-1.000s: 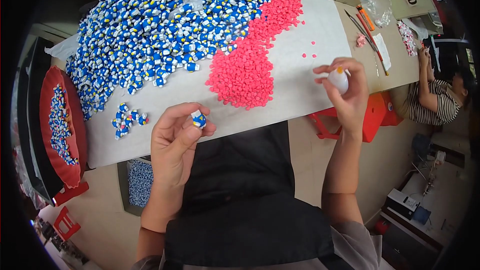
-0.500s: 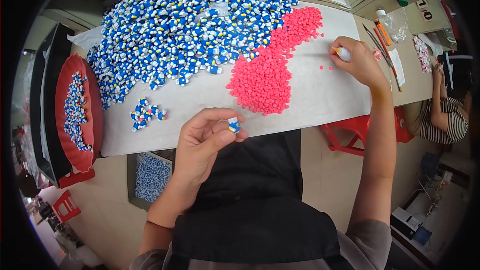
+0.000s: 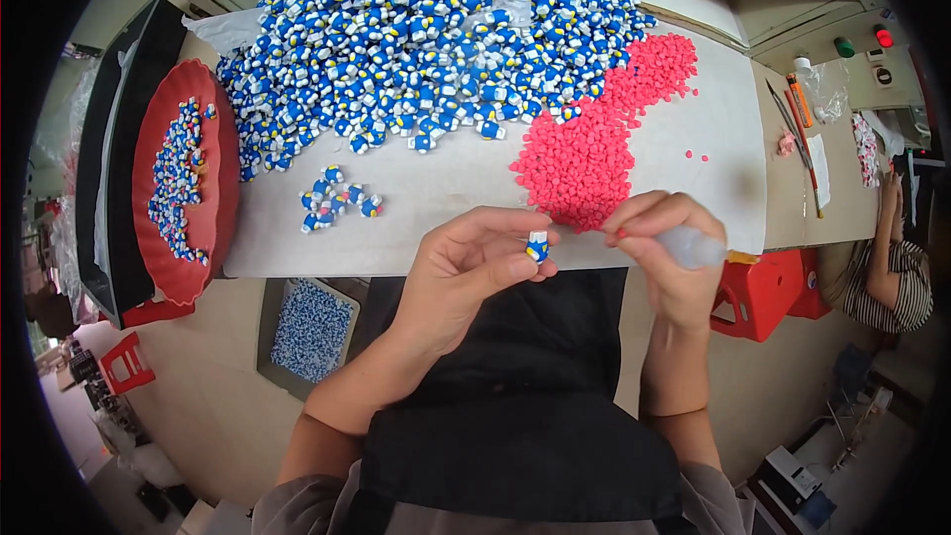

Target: The person assembles small blue and white toy components by applying glue from a glue bottle with a glue applicator, then pressing the components together by hand.

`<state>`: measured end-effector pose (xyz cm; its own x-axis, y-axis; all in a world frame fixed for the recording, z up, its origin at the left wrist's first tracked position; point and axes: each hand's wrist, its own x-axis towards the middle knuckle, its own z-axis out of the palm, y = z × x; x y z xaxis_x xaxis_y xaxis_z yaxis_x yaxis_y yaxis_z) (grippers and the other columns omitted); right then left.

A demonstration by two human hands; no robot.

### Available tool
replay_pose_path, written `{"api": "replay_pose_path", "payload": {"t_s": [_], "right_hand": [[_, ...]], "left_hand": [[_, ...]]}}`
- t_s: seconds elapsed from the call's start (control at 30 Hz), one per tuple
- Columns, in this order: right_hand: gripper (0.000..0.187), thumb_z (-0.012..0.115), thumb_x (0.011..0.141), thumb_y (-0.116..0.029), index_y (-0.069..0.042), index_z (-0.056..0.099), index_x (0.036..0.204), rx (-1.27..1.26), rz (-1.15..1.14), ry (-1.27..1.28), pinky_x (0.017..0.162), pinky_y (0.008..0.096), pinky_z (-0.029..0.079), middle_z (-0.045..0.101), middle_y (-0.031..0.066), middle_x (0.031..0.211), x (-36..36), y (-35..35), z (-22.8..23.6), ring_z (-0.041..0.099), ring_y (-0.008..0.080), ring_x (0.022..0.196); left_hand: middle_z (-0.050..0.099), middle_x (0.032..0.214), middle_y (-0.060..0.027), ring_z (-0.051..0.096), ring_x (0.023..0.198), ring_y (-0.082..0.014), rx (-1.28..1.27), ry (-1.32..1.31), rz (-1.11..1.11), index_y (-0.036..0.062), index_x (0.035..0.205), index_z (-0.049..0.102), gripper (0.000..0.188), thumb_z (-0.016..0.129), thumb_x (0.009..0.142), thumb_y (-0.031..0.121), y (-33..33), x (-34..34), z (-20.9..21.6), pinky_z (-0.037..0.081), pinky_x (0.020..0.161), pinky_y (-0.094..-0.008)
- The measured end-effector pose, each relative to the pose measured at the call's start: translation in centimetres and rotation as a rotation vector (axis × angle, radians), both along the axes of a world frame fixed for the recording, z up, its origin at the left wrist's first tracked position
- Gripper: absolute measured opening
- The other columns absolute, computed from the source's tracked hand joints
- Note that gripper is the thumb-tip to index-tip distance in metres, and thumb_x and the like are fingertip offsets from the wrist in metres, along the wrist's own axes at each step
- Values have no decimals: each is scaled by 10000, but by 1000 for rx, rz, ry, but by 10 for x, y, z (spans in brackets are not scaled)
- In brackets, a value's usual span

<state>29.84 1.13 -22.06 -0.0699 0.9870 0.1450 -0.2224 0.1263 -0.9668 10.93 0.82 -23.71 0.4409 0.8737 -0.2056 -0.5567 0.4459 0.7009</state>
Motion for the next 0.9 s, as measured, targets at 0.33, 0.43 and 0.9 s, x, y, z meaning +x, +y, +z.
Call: {"api": "replay_pose_path", "payload": {"t_s": [0.33,0.43,0.9], "right_hand": [[106,654,648,-8,-30,599,736,-62,76,-32,678,254,389,500,65,823,-42,-15,-16,478,144,758],[112,659,643,-12,-29,601,737,-50,96,-76,688,251,372,483,55,822,-48,-15,-20,464,138,764],[189,679,627,-35,-26,605,801,91,-28,-322,591,238,401,492,72,812,-55,-21,-13,489,137,688]], "left_hand": [[566,942,-91,555,848,-126,112,101,-2,-22,1011,527,270,539,745,-60,-7,-17,-6,446,742,-217],[559,948,-89,550,856,-121,189,101,-1,-23,1001,538,265,540,739,-70,-7,-20,-6,446,736,-213],[562,946,-95,551,850,-135,-118,-147,-51,-7,1032,521,268,532,764,-10,-12,-14,-17,435,765,-239]]}}
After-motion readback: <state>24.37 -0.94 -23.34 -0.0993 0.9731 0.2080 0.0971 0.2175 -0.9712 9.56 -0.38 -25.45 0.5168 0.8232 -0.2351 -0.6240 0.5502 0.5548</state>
